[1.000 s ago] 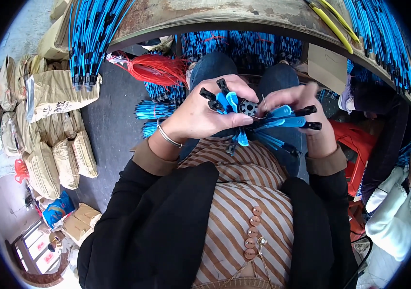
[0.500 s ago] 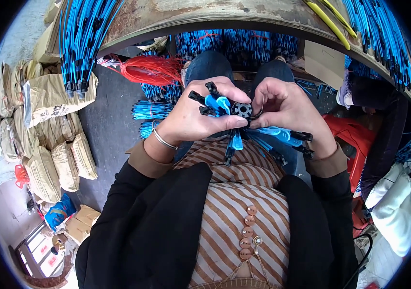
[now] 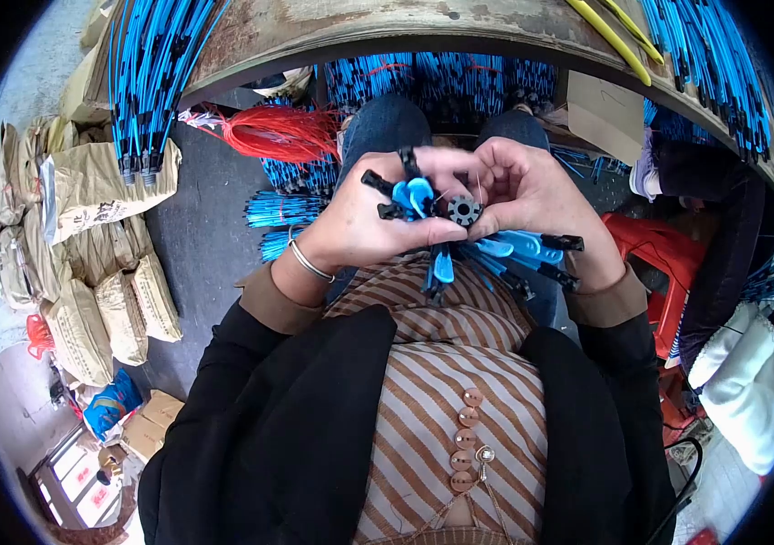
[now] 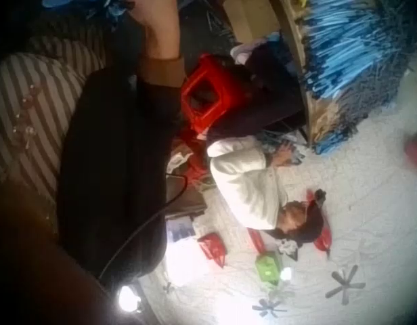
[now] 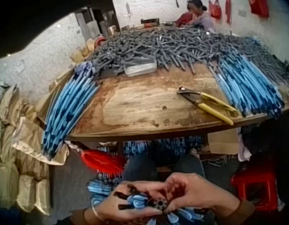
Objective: Assembling blue plastic bristles into a circular base and trimming excess with pliers at a factory workstation.
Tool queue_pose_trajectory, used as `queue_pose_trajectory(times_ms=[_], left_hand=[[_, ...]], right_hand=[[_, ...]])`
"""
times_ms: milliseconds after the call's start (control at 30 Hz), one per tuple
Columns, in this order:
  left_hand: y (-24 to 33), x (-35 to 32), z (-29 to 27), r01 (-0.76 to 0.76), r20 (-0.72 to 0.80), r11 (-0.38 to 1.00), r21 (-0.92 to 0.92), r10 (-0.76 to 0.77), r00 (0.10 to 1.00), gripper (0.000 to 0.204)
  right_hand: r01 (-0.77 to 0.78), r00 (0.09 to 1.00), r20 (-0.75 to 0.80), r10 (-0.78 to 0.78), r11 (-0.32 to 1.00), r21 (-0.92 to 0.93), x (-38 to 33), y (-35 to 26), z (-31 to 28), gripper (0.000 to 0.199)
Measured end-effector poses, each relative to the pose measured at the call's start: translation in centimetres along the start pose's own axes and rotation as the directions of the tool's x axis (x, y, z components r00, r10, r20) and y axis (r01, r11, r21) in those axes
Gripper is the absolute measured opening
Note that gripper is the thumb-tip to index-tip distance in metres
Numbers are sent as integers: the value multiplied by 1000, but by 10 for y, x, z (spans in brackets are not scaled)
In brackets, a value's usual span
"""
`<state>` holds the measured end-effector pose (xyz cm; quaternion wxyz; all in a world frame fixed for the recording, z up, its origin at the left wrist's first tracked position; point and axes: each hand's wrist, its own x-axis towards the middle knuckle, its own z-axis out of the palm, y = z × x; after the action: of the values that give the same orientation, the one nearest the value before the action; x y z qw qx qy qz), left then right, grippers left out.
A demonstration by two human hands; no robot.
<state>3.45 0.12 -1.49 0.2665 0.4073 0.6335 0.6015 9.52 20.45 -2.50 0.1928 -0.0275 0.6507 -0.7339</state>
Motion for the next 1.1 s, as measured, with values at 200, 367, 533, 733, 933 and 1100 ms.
queue_pose_trajectory(times_ms=[200,367,533,733,933,1100], left_hand=[[4,-4,12,173,-246,942,-287,-247,937,44],[0,-4,-3,151,-96,979,-136,-164,982,50],[-9,4,-15,22,-59,998,60,-18,998,56],[-2,19,-30,-146,21,862,486,155,988,60],[6,19,-33,-192,128,771,607,143,981,63],[2,-25,-40,119,-100,993,5,-118,988,61]], right_hand=[[-29,999,25,31,998,-59,9,-2,-8,34],[-119,963,222,152,981,-154,32,-10,-15,40],[-102,946,289,149,980,-171,45,-7,-17,52],[242,939,327,-104,877,-416,44,-7,-11,50],[144,941,328,82,780,-609,34,-26,6,50],[65,984,175,32,852,-520,24,-7,8,59]])
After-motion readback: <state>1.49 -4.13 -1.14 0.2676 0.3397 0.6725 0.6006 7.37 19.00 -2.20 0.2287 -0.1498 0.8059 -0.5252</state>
